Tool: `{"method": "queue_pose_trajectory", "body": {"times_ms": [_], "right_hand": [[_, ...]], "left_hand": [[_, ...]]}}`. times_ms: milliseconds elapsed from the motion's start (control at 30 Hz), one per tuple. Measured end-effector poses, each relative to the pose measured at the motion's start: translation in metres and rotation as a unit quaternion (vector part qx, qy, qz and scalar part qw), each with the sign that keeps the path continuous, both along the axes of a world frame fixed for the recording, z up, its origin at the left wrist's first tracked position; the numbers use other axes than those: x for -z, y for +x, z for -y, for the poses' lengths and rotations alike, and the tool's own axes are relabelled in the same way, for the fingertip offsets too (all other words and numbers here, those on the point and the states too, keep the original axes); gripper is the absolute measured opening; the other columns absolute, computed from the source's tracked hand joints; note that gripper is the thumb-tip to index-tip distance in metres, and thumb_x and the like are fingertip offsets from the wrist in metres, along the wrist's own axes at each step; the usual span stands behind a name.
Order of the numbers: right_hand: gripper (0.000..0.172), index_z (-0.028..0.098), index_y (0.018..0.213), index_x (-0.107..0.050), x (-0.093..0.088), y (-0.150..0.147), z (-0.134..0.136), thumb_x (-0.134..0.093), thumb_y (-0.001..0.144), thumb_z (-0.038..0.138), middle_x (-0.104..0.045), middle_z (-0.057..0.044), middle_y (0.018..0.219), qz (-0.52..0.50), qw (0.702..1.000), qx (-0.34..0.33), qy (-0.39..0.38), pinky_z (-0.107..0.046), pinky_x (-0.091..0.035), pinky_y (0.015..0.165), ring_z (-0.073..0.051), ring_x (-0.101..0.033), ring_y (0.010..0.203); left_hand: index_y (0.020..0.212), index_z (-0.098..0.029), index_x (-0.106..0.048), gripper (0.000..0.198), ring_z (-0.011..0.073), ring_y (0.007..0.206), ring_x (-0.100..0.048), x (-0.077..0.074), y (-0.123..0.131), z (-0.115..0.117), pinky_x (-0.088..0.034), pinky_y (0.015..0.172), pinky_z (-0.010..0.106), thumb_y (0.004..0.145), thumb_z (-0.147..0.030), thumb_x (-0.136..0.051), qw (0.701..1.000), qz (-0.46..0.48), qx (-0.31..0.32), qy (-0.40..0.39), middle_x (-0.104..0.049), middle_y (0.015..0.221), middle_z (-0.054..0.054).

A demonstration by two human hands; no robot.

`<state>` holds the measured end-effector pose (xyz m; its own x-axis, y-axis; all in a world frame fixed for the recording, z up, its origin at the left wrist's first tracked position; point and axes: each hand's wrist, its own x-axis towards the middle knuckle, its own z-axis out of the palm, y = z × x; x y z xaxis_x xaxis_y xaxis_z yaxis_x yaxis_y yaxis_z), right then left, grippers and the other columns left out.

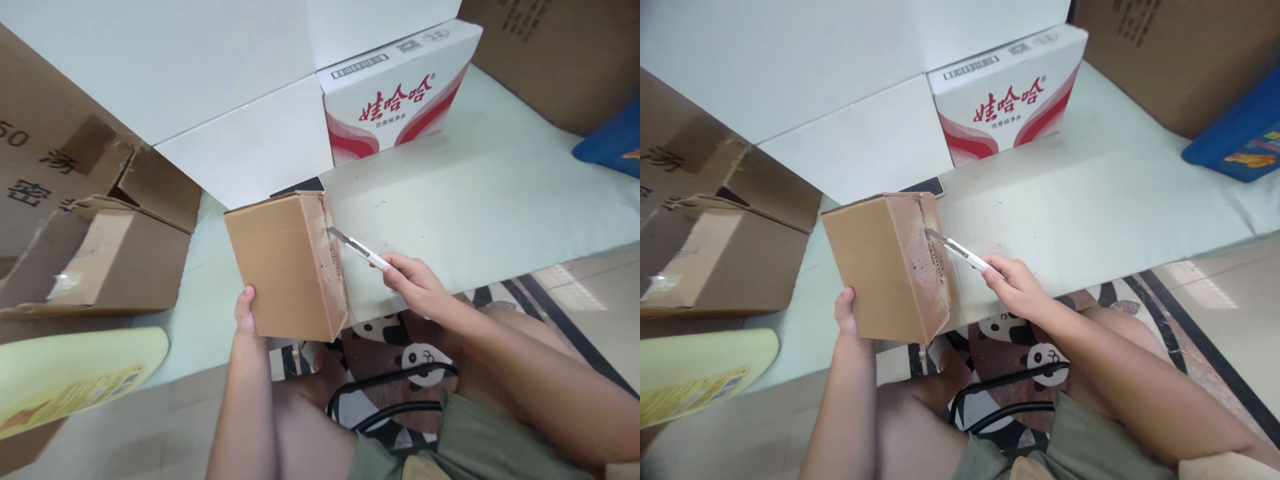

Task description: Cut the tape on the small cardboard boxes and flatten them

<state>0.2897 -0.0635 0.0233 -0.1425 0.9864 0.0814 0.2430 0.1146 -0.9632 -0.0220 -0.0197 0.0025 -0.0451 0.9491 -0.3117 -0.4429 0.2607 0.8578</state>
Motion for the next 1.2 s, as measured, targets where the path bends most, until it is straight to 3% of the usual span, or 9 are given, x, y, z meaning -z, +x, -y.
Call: {"method": "queue_pose_trajectory", "body": {"times_ms": [200,533,700,1200], "right_hand": [[0.031,0.017,0.098,-0.061,0.001,0.0,0.001,-0.043,0.096,0.041,-0.041,0.005,0.059,0.002,1.0,0.0,-0.005,-0.024,-0.033,0.051,-0.011,-0.037,0.052],[0.03,0.017,0.096,-0.06,0.002,0.001,0.002,-0.042,0.097,0.042,-0.04,0.005,0.059,0.0,1.0,-0.005,-0.008,-0.024,-0.032,0.051,-0.011,-0.036,0.052],[0.03,0.017,0.097,-0.06,0.002,0.0,0.001,-0.042,0.097,0.041,-0.04,0.005,0.06,0.003,1.0,-0.007,-0.005,-0.025,-0.033,0.051,-0.011,-0.036,0.053],[0.03,0.017,0.096,-0.059,0.004,-0.001,0.001,-0.041,0.097,0.041,-0.038,0.005,0.06,0.003,1.0,-0.014,-0.01,-0.025,-0.031,0.051,-0.011,-0.035,0.052]], "left_hand": [[0.101,-0.021,-0.071,0.05,0.0311,0.091,-0.071,0.005,-0.005,0.0,-0.059,0.076,0.04,0.063,-0.053,-0.077,1.0,-0.01,0.002,-0.005,-0.076,0.09,0.008],[0.095,-0.02,-0.073,0.049,0.0289,0.082,-0.072,0.002,-0.001,0.0,-0.06,0.068,0.037,0.058,-0.051,-0.08,1.0,-0.01,-0.006,-0.005,-0.077,0.087,0.007],[0.099,-0.022,-0.072,0.047,0.032,0.092,-0.071,0.004,-0.002,0.0,-0.06,0.075,0.04,0.063,-0.052,-0.078,1.0,-0.004,0.003,-0.001,-0.076,0.089,0.008],[0.082,-0.02,-0.073,0.047,0.0236,0.069,-0.071,-0.007,0.008,0.001,-0.06,0.061,0.032,0.05,-0.052,-0.084,1.0,-0.008,-0.016,-0.004,-0.077,0.079,0.005]]}}
